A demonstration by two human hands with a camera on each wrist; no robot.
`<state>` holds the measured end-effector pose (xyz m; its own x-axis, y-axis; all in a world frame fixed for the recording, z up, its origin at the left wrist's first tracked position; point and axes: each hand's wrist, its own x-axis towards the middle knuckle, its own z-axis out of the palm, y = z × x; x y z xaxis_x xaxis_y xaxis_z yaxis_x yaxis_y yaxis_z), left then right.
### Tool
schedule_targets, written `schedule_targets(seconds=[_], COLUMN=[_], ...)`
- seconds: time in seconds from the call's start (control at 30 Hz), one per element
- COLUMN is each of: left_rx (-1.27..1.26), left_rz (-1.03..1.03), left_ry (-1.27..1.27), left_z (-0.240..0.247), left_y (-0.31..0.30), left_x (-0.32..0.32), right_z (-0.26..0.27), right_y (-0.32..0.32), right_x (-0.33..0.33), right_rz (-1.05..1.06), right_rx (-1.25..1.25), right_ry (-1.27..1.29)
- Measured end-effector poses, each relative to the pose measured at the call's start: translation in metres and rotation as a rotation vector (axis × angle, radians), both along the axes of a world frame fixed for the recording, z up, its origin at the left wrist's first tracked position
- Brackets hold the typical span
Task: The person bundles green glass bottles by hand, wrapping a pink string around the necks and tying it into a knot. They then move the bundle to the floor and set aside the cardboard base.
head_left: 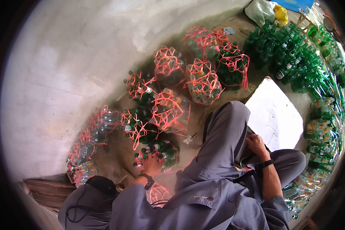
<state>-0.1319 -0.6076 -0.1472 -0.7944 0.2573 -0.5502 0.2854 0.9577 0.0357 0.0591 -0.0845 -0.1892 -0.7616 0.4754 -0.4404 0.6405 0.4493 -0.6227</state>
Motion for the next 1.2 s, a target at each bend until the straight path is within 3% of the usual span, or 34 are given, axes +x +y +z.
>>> schedule_targets(seconds=[0.13, 0.2, 0.27, 0.33, 0.4, 0.63, 0.7, 0.73, 0.8, 0.83, 0.9, 1.0, 1.2], left_rx=[-0.014, 0.183, 0.17, 0.159, 0.234, 0.265, 0.286, 0.288, 0.042, 0.043, -0.181, -0.212, -0.215], left_rz=[0.028, 0.124, 0.114, 0.103, -0.173, -0.354, -0.612, -0.613, -0.458, -0.46, -0.726, -0.874, -0.721], left_ry=[0.009, -0.053, 0.0, 0.055, 0.341, 0.261, 0.244, 0.242, -0.098, -0.1, -0.076, 0.029, -0.075], left_z=[0.003, 0.013, 0.028, 0.033, 0.037, 0.038, 0.034, 0.03, 0.023, 0.023, 0.023, 0.004, -0.012], left_y=[-0.004, -0.011, -0.011, -0.008, -0.004, 0.031, 0.032, 0.034, 0.04, 0.042, 0.042, 0.03, 0.024], left_x=[0.003, 0.002, 0.0, -0.006, -0.013, -0.033, -0.041, -0.043, -0.043, -0.041, -0.036, -0.037, -0.049], right_z=[0.01, 0.007, 0.007, 0.008, 0.011, 0.011, 0.013, 0.014, 0.017, 0.019, 0.018, 0.016, 0.007], right_y=[0.0, -0.001, -0.001, 0.0, -0.001, -0.001, -0.001, 0.0, 0.0, 0.0, 0.0, 0.001, 0.001], right_x=[0.002, 0.003, 0.003, 0.004, 0.003, 0.006, 0.006, 0.006, 0.007, 0.006, 0.005, 0.009, 0.01], right_rz=[0.003, 0.032, 0.055, -0.003, 0.013, 0.053, 0.043, 0.036, 0.04, 0.044, 0.037, 0.039, 0.051], right_rx=[0.001, 0.038, 0.077, -0.002, 0.015, 0.089, 0.073, 0.057, 0.061, 0.066, 0.059, 0.07, 0.119], right_ry=[0.002, 0.048, 0.094, 0.002, 0.014, 0.068, 0.053, 0.038, 0.039, 0.046, 0.036, 0.046, 0.096])
